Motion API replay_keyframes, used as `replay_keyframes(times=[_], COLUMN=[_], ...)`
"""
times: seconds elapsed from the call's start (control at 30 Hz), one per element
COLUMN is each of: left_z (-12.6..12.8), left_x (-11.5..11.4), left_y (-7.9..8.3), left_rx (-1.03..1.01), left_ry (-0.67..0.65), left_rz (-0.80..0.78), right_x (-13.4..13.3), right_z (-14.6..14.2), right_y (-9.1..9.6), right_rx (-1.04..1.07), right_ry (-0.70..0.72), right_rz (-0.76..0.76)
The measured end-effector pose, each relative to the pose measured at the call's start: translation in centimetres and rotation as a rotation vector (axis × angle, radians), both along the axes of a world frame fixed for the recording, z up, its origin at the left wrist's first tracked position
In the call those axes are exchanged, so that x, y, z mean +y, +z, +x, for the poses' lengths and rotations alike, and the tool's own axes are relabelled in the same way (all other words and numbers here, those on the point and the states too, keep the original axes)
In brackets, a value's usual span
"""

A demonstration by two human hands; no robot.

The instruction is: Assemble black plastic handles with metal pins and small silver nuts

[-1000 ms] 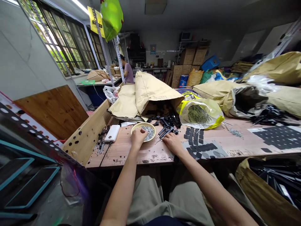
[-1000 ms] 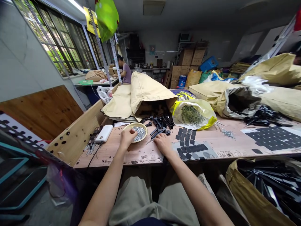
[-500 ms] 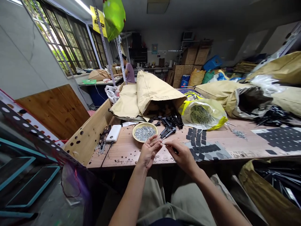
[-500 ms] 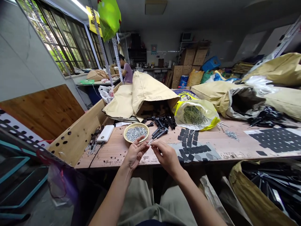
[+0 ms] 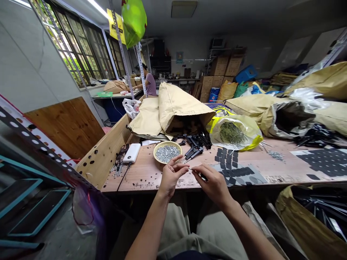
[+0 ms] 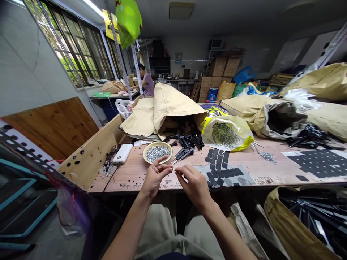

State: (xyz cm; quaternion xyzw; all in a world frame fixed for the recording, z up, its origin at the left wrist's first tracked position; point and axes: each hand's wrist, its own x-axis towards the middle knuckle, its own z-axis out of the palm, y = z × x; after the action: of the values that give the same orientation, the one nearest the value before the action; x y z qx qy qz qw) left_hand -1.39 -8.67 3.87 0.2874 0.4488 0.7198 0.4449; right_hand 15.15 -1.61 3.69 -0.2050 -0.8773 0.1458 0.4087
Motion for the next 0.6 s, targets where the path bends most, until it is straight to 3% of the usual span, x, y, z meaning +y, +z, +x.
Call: replay_keyframes(times=[0.13, 0.23, 0.6], left_z=[0.2, 0.2, 0.2], left_x=[-0.2, -0.3, 0.3], left_y=[0.4, 0.5, -0.4], left_rx=[0.128, 0.196, 0.298], left_ry=[0.013, 0.018, 0.013], left_rz=[0.012, 0.022, -0.008], right_x=[-0.3, -0.3, -0.1], right_z=[0.3, 0.2, 0.1], right_y=[0.1, -0.2, -1.6], right_rx=[-0.103, -0.152, -0.087], right_ry=[-0.081, -0.105, -0.034], right_rz=[0.11, 0.106, -0.248])
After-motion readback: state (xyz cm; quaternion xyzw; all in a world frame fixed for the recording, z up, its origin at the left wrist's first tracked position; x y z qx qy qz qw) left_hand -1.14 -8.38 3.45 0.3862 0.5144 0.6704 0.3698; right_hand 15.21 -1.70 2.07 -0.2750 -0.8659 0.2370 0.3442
